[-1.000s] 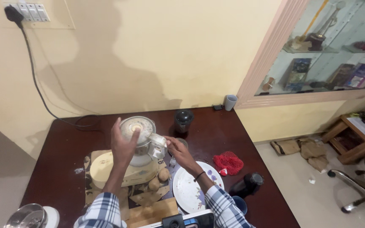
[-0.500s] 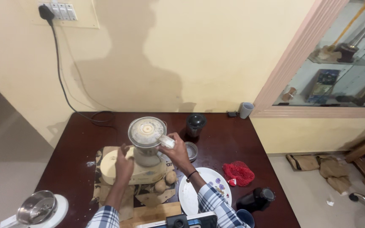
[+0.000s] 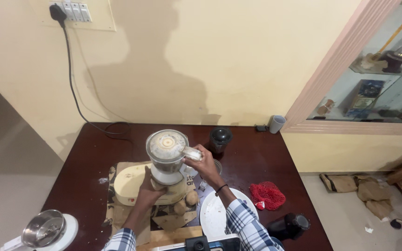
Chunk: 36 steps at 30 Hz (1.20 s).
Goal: The person operates a blender, then removes the jar and lid. They place the jar on the table and proceed to cut a potato on a wooden cutting board using a knife.
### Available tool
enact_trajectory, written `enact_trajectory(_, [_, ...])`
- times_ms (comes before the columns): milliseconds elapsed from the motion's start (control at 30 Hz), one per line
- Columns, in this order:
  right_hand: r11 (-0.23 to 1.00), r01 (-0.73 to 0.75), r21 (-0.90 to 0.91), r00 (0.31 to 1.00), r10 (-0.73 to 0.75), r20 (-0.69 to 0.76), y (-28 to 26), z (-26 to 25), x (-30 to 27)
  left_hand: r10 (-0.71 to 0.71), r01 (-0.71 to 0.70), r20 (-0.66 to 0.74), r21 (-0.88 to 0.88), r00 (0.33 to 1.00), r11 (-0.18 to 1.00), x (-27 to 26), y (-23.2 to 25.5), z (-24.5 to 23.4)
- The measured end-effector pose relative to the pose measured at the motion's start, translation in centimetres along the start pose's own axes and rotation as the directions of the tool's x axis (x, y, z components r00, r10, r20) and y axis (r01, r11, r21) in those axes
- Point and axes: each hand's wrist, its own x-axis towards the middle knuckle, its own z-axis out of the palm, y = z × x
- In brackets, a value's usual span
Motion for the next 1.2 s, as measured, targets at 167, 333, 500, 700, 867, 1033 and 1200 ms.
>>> enact_trajectory(167, [0.999, 0.034, 0.012, 0.998, -0.034, -0.047, -0.3, 0.4, -0.1, -0.021, 0.021, 0.01, -0.009, 1.0, 1.0, -0.8, 0.1, 0.0])
enact_trajectory(333, [0.999, 0.052, 0.002, 0.995, -0.052, -0.087, -1.8, 0.3, -1.0, 0.044, -0.036, -0.036, 0.185, 0.998, 0.982, -0.9, 0.0, -0.8])
enact_trajectory(500, [0.994, 0.095, 0.063, 0.992, -0.089, -0.087, -3.3, -0.4, -3.4, 0.106, -0.079, -0.109, 0.23, 0.988, 0.97, -2.5, 1.3, -1.1])
enact_trajectory(700, [0.997, 0.081, 0.008, 0.985, -0.079, -0.153, -4.5, -0.7, -7.1, 0.084, -0.029, -0.214, 0.247, 0.973, 0.969, -6.3, 4.6, -1.7])
enact_trajectory(867, [0.991, 0.129, -0.028, 0.983, -0.131, -0.128, -4.4, -0.3, -10.1, 0.086, -0.049, -0.276, 0.139, 0.957, 0.989, -9.2, 5.3, -2.5])
enact_trajectory(1033, [0.996, 0.084, 0.033, 0.994, -0.081, -0.078, -2.7, 1.7, -13.7, 0.191, -0.172, -0.38, 0.083, 0.905, 0.982, -11.6, 3.1, -3.1])
enact_trajectory(1200, [0.994, 0.108, -0.009, 0.994, -0.107, 0.024, -0.4, 3.8, -16.7, 0.342, -0.312, -0.393, 0.14, 0.854, 0.94, -13.2, 0.9, -3.4])
